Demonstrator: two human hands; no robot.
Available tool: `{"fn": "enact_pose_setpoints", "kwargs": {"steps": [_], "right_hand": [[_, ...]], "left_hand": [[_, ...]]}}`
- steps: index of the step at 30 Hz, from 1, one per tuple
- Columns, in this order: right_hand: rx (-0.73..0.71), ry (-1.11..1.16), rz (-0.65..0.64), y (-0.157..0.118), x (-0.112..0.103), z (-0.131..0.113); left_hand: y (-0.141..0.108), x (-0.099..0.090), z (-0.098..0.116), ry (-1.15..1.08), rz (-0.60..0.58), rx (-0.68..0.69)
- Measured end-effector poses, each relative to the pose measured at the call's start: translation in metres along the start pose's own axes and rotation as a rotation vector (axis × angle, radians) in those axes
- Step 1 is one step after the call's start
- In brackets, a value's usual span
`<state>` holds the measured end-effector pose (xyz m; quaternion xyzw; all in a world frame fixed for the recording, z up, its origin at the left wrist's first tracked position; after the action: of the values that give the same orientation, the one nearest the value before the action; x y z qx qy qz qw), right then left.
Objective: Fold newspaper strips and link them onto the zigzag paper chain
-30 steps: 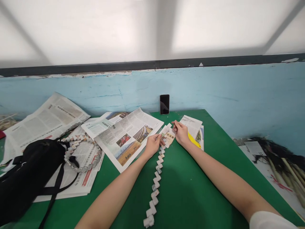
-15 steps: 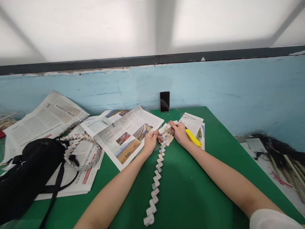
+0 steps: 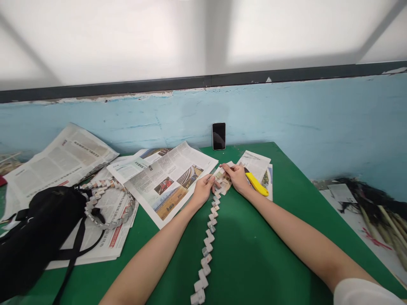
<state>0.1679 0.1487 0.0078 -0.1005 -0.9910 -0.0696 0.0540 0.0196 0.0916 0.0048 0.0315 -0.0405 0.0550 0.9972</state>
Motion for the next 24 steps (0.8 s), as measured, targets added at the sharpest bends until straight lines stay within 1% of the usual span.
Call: {"fn": "enact_pose_setpoints", "kwargs": {"steps": [3,6,7,9,11,12,13,17,19,21,23,24], "right_hand": [[-0.036,0.036,-0.067,-0.007,0.008,-0.012],[-0.153,0.004,-0.140,-0.017,0.016,-0.028],[-0.207,-0.035,-0.191,-0.022,0.021,-0.032],[-0.332,-0.139,-0.340,-0.034,0.034,-0.038],[-0.437,-0.238,-0.481,-0.046,0.046,-0.039],[-0.468,-0.276,-0.519,-0.049,0.049,-0.038],[-0.483,-0.303,-0.532,-0.050,0.050,-0.037],[-0.482,-0.319,-0.458,-0.044,0.044,-0.037],[-0.448,-0.307,-0.393,-0.038,0.038,-0.033],[-0.360,-0.273,-0.262,-0.023,0.026,-0.025],[-0.241,-0.176,-0.112,-0.007,0.010,-0.012],[-0.189,-0.119,-0.063,0.001,0.005,-0.005]], "left_hand": [[0.006,-0.013,0.001,-0.085,0.103,-0.005],[0.010,-0.021,-0.002,-0.188,0.157,-0.051],[0.011,-0.022,-0.003,-0.211,0.157,-0.064],[0.011,-0.021,-0.002,-0.235,0.147,-0.070],[0.010,-0.019,-0.001,-0.238,0.124,-0.055],[0.010,-0.017,0.000,-0.238,0.109,-0.046],[0.010,-0.016,0.000,-0.235,0.091,-0.040],[0.009,-0.010,-0.005,-0.218,0.025,-0.055],[0.009,-0.009,-0.007,-0.225,0.017,-0.073],[0.008,-0.009,-0.007,-0.231,0.019,-0.085],[0.007,-0.008,-0.005,-0.217,0.018,-0.089],[0.006,-0.007,-0.004,-0.206,0.017,-0.089]]}}
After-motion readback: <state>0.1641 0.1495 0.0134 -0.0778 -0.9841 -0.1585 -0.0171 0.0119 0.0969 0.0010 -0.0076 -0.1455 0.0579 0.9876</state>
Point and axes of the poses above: each hand's wrist, its own y-axis towards the middle knuckle, its own x-axis out of the palm, z = x × y, the point moved 10 cm from there along y, towards the middle knuckle, and after that the axes turned 15 degrees about z, right-handed, at the moved point
